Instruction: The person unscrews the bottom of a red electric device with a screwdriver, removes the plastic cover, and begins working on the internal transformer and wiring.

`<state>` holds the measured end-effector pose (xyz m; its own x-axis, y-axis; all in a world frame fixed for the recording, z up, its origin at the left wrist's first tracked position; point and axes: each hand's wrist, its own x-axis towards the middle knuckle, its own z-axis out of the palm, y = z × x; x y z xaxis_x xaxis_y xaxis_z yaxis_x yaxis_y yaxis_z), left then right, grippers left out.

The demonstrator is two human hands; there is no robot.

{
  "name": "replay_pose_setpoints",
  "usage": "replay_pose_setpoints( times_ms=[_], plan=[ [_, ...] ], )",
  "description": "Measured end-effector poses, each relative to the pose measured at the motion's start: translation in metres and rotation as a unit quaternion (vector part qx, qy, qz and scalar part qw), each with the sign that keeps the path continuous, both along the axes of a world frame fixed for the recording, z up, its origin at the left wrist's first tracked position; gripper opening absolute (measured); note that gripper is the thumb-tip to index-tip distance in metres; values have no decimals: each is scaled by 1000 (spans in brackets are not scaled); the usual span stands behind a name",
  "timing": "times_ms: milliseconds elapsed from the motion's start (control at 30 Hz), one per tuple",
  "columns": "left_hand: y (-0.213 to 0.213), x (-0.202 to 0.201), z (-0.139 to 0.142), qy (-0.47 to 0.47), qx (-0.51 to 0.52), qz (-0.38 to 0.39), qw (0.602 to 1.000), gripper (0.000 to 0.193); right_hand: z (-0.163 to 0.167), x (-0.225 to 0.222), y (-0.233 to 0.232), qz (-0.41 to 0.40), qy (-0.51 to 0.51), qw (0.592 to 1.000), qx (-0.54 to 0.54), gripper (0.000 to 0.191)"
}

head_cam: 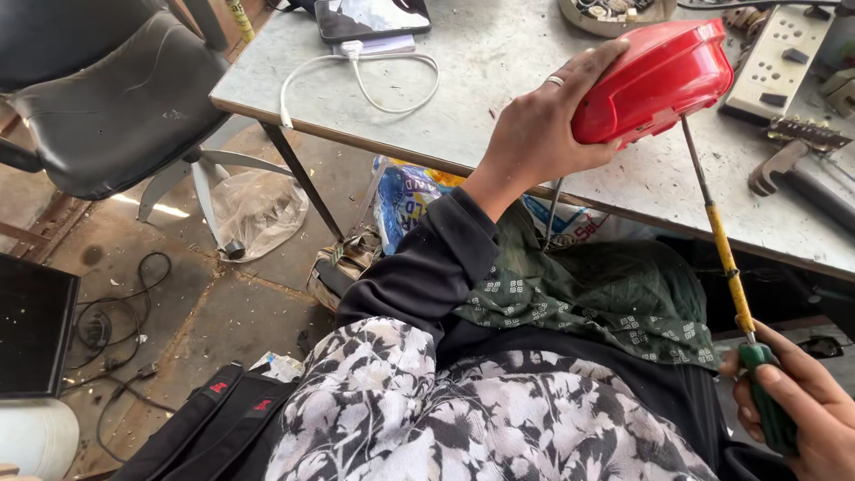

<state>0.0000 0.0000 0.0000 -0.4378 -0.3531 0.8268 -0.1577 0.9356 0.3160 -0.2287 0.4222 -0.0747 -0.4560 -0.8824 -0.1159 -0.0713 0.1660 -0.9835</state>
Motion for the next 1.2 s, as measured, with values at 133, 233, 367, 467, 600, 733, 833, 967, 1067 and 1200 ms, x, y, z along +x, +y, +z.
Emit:
replay_pose_setpoints(
  times_ms=[133,233,367,467,600,733,833,967,1067,1200],
  plan=[
    [18,13,-2,23,-9,30,999,108,10,15,-4,-9,146,989,37,65],
    [24,5,0,20,1,13,1000,104,20,19,-4,-36,43,998,13,63],
    [27,14,2,33,-23,-3,999,105,45,33,-11,-24,-115,992,43,57],
    [39,8,3,51,25,-113,992,99,67,50,3,-101,-194,972,85,60],
    [46,33,13,27,40,-133,990,86,79,59,11,9,-304,953,-7,61],
    [49,61,8,-31,127,-117,984,58,84,75,13,55,-297,951,-60,55],
    [36,52,-18,-69,163,-55,983,50,70,77,4,60,-311,946,-68,54],
    [23,54,-27,-63,108,-47,991,51,57,73,-3,89,-301,946,-81,56],
    [20,57,-24,-75,107,-28,991,59,53,72,-3,97,-283,950,-89,56],
    [25,57,-20,-74,111,-6,991,61,55,74,-3,89,-251,960,-82,57]
  ],
)
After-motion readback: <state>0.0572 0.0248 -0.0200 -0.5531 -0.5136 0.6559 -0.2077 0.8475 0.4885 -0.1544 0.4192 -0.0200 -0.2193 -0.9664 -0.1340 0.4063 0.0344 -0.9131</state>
